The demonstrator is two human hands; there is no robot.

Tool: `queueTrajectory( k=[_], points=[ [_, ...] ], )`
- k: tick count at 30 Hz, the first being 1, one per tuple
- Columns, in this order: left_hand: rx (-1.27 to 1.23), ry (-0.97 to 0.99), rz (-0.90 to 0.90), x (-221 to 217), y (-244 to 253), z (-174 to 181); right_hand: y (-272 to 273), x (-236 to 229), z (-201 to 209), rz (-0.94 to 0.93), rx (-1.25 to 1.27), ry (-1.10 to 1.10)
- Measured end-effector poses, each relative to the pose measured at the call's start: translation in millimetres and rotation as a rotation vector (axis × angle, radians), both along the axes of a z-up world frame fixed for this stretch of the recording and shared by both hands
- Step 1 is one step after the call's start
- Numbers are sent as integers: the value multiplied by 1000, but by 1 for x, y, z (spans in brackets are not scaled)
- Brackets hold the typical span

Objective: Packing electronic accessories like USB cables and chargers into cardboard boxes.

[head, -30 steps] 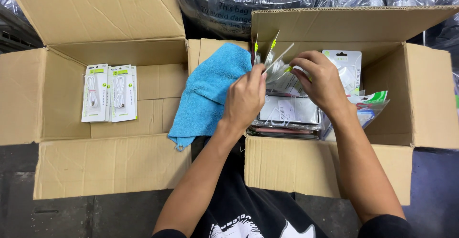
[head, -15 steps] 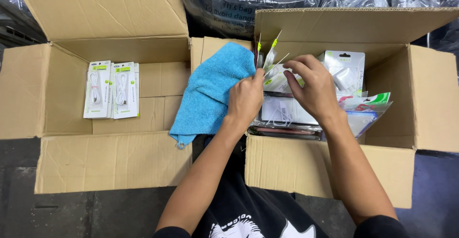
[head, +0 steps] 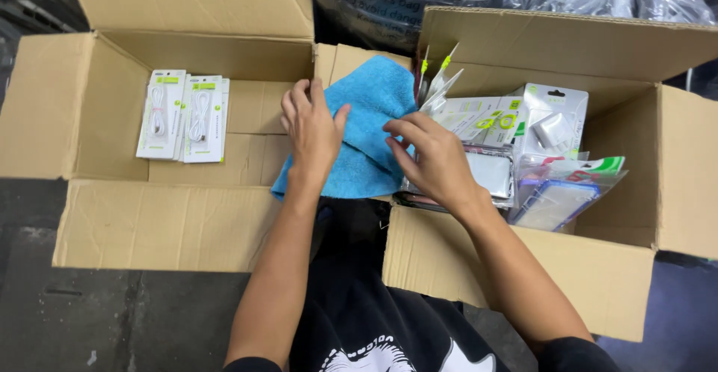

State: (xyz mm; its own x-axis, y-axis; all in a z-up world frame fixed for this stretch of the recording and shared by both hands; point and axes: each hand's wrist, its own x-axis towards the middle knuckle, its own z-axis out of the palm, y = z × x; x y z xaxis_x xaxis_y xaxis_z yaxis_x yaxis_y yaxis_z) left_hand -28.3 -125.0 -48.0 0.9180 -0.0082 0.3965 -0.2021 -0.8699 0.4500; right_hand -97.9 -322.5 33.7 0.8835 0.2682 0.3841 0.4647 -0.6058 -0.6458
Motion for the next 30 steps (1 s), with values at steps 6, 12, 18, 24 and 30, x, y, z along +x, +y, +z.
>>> queueTrajectory(
  k=[6, 12, 18, 24, 30],
  points=[
    [-196, 131, 3, -17, 13, -12, 26, 9, -28, -18, -18, 55],
    [-573, 168, -151, -12, 24, -9, 54, 22, -21, 95, 11, -64],
    [-695, 411, -122, 21, 36, -44, 74, 45, -64, 7, 51, 61],
    [-678, 473, -331, 27, 82, -18, 102, 63, -96, -277, -39, -129],
    [-610, 486, -362, 32, 112, -29, 124, 66, -101, -391, -190, -128]
  ],
)
